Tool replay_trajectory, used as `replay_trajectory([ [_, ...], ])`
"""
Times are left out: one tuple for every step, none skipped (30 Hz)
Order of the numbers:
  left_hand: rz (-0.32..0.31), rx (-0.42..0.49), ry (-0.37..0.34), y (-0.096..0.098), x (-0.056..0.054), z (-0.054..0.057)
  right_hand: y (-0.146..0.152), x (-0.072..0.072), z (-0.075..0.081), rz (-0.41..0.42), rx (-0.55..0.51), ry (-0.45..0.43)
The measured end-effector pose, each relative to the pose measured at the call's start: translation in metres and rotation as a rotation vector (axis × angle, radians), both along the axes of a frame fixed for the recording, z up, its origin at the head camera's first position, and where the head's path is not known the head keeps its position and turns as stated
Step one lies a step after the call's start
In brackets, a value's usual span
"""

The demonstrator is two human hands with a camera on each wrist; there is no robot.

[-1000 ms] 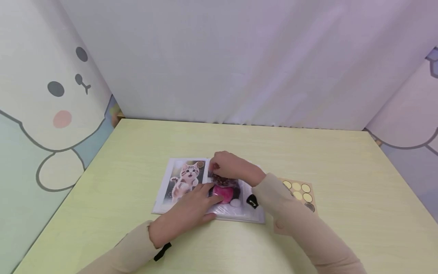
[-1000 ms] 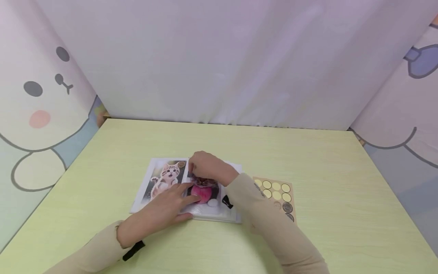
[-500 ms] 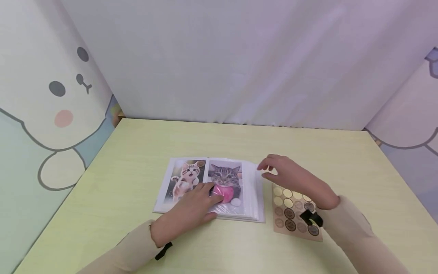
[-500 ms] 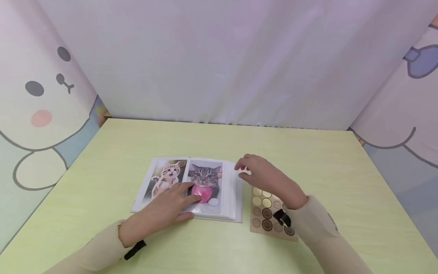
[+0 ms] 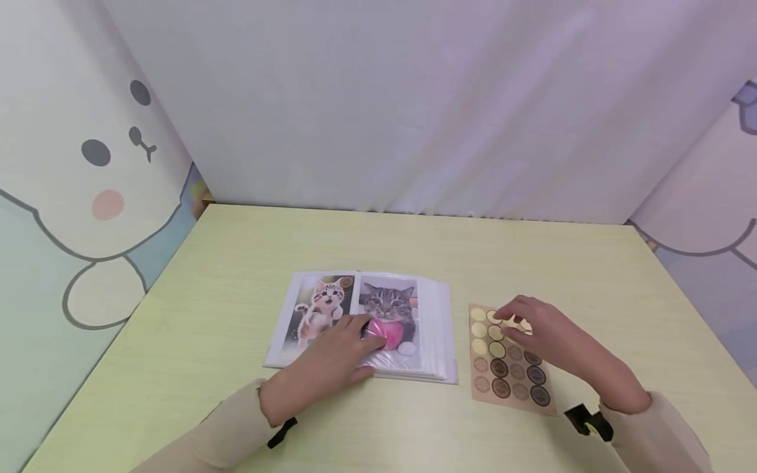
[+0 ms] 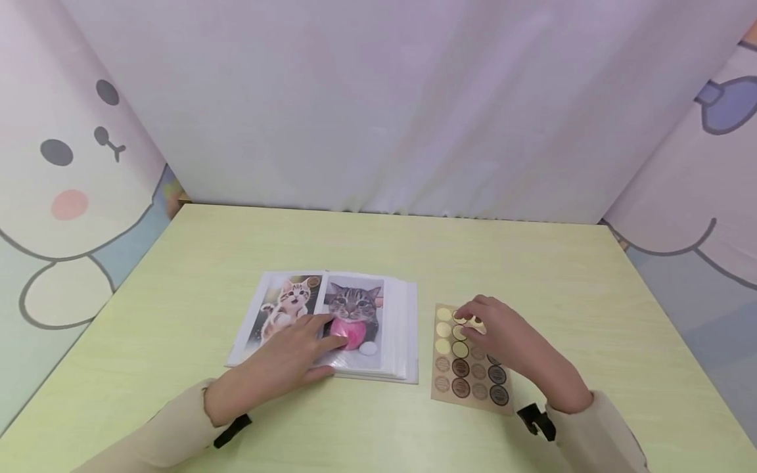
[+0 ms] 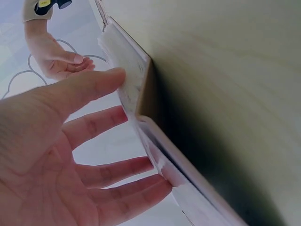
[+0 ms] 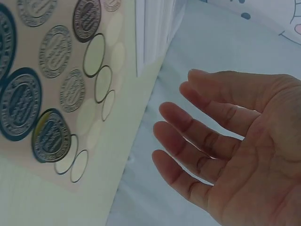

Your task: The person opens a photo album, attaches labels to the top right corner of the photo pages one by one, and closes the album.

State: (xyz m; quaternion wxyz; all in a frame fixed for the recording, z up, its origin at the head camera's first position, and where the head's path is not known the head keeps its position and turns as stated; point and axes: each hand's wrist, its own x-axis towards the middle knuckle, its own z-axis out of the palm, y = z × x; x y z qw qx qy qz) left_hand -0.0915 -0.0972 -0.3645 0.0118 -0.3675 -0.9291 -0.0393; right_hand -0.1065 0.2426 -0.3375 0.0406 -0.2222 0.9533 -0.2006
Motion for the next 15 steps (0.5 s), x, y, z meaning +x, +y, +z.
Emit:
replay_trajectory([
  [-0.001,0.001,0.002,0.000,0.000,0.000,0.002,0.001,-0.002,-0.012,0.002,-0.005],
  [-0.002,0.002,0.005,-0.001,0.000,0.000,0.005,0.002,-0.005,-0.023,0.004,-0.008],
  [-0.002,0.000,0.006,-0.001,0.000,0.000,0.007,0.003,-0.007,-0.034,0.006,-0.013],
  [-0.003,0.001,0.008,-0.001,0.000,0.000,0.009,0.004,-0.010,-0.044,0.007,-0.024],
  [-0.005,0.002,0.013,-0.001,-0.001,0.000,0.011,0.005,-0.012,-0.054,0.005,-0.034],
  [-0.006,0.004,0.012,-0.002,-0.001,-0.001,0.013,0.005,-0.015,-0.061,0.006,-0.040],
  [-0.007,0.005,0.012,-0.002,-0.001,-0.001,0.015,0.006,-0.017,-0.066,0.008,-0.048],
  [-0.008,0.004,0.013,-0.002,-0.001,0.000,0.016,0.006,-0.020,-0.072,0.011,-0.058],
  [-0.007,0.003,0.011,-0.002,-0.001,-0.001,0.018,0.007,-0.022,-0.078,0.013,-0.068],
  [-0.008,0.001,0.010,-0.002,-0.001,0.000,0.019,0.007,-0.025,-0.083,0.015,-0.077],
  [-0.008,0.000,0.009,-0.002,-0.001,0.000,0.020,0.008,-0.027,-0.089,0.015,-0.091],
  [-0.008,-0.002,0.005,-0.002,-0.001,0.000,0.021,0.008,-0.029,-0.096,0.015,-0.106],
  [-0.008,-0.006,0.006,-0.002,-0.001,0.000,0.022,0.008,-0.032,-0.104,0.015,-0.124],
  [-0.008,-0.009,0.007,-0.002,-0.001,0.000,0.022,0.008,-0.034,-0.112,0.012,-0.144],
  [-0.009,-0.008,0.006,-0.001,-0.001,-0.001,0.023,0.008,-0.036,-0.121,0.009,-0.161],
])
